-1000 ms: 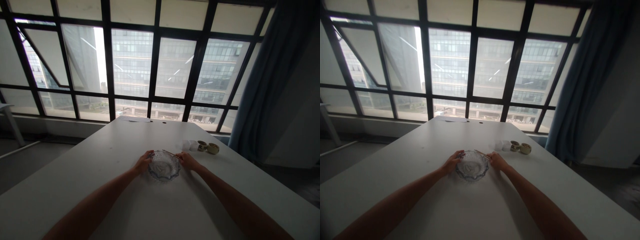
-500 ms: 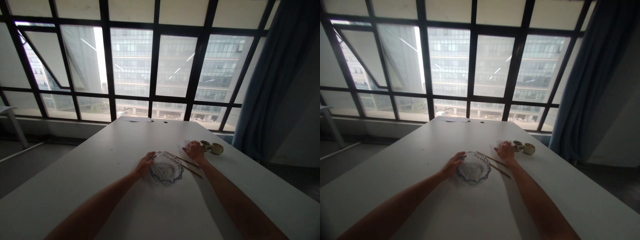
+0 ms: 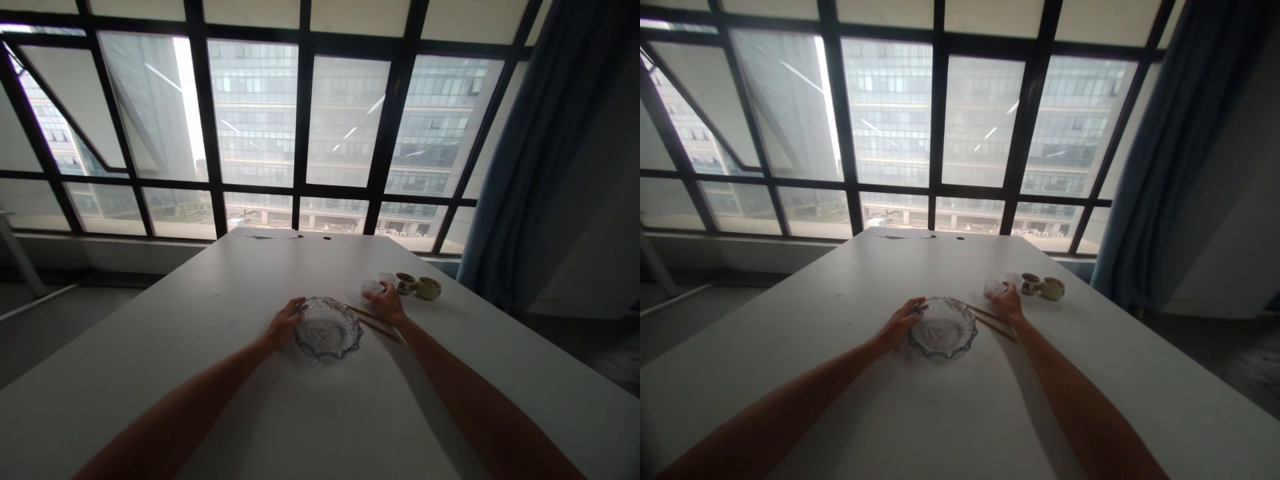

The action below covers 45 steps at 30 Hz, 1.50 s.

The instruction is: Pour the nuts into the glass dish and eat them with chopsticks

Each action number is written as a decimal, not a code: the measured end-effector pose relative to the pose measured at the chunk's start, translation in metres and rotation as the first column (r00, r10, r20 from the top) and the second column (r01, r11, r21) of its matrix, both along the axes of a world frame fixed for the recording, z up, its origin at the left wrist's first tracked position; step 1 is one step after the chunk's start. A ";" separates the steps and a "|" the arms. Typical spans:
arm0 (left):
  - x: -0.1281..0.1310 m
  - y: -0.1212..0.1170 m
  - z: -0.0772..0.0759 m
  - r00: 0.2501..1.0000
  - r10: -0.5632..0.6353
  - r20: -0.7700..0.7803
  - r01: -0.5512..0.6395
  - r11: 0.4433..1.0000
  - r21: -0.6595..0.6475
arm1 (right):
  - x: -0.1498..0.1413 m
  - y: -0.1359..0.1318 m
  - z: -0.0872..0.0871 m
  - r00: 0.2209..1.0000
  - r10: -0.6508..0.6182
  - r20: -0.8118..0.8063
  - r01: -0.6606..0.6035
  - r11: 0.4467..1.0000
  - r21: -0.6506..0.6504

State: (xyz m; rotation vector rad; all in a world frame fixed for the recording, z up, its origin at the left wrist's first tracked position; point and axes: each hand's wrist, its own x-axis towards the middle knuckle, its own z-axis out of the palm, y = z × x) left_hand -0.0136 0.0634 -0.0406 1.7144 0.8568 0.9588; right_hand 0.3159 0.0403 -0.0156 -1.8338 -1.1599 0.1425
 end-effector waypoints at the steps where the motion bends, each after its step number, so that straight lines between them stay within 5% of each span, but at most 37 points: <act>1: 0.000 0.001 -0.001 1.000 -0.005 0.015 0.005 1.000 -0.010 | -0.002 -0.001 0.005 0.999 0.037 -0.016 -0.037 0.999 0.018; 4: 0.002 0.004 -0.005 0.998 -0.021 0.063 0.024 0.999 -0.041 | -0.015 -0.006 0.024 0.960 0.276 -0.048 -0.268 0.954 0.134; 6: 0.002 0.006 -0.007 0.996 -0.028 0.086 0.032 0.998 -0.052 | -0.030 -0.013 0.037 0.873 0.487 0.039 -0.485 0.854 0.187; 10: 0.001 0.008 -0.008 0.994 -0.034 0.100 0.039 0.998 -0.053 | -0.060 -0.029 0.055 0.581 0.651 0.489 -0.765 0.641 0.057; 12: 0.001 0.008 -0.007 0.994 -0.040 0.104 0.045 0.998 -0.052 | -0.071 -0.035 0.059 0.445 0.634 0.633 -0.805 0.593 -0.029; 18: -0.001 0.007 -0.004 0.992 -0.046 0.119 0.052 0.998 -0.046 | -0.086 -0.041 0.060 0.268 0.546 0.794 -0.751 0.634 -0.182; 27: -0.001 0.004 -0.001 0.992 -0.043 0.122 0.051 0.997 -0.063 | -0.092 -0.038 0.051 0.105 0.409 0.907 -0.724 0.656 -0.212; 32: -0.001 0.004 0.001 0.993 -0.037 0.112 0.040 0.999 -0.029 | -0.092 -0.038 0.050 0.056 0.347 0.936 -0.743 0.641 -0.193; 40: -0.001 0.005 0.001 0.993 -0.039 0.114 0.044 0.998 -0.048 | -0.096 -0.043 0.059 0.082 0.352 0.932 -0.764 0.623 -0.168; 43: -0.002 0.006 0.001 0.995 -0.029 0.096 0.034 0.998 -0.050 | -0.089 -0.039 0.057 0.213 0.419 0.883 -0.778 0.619 -0.106; 45: -0.002 0.005 0.001 0.994 -0.031 0.102 0.038 0.997 -0.066 | -0.078 -0.030 0.051 0.443 0.422 0.791 -0.728 0.684 0.043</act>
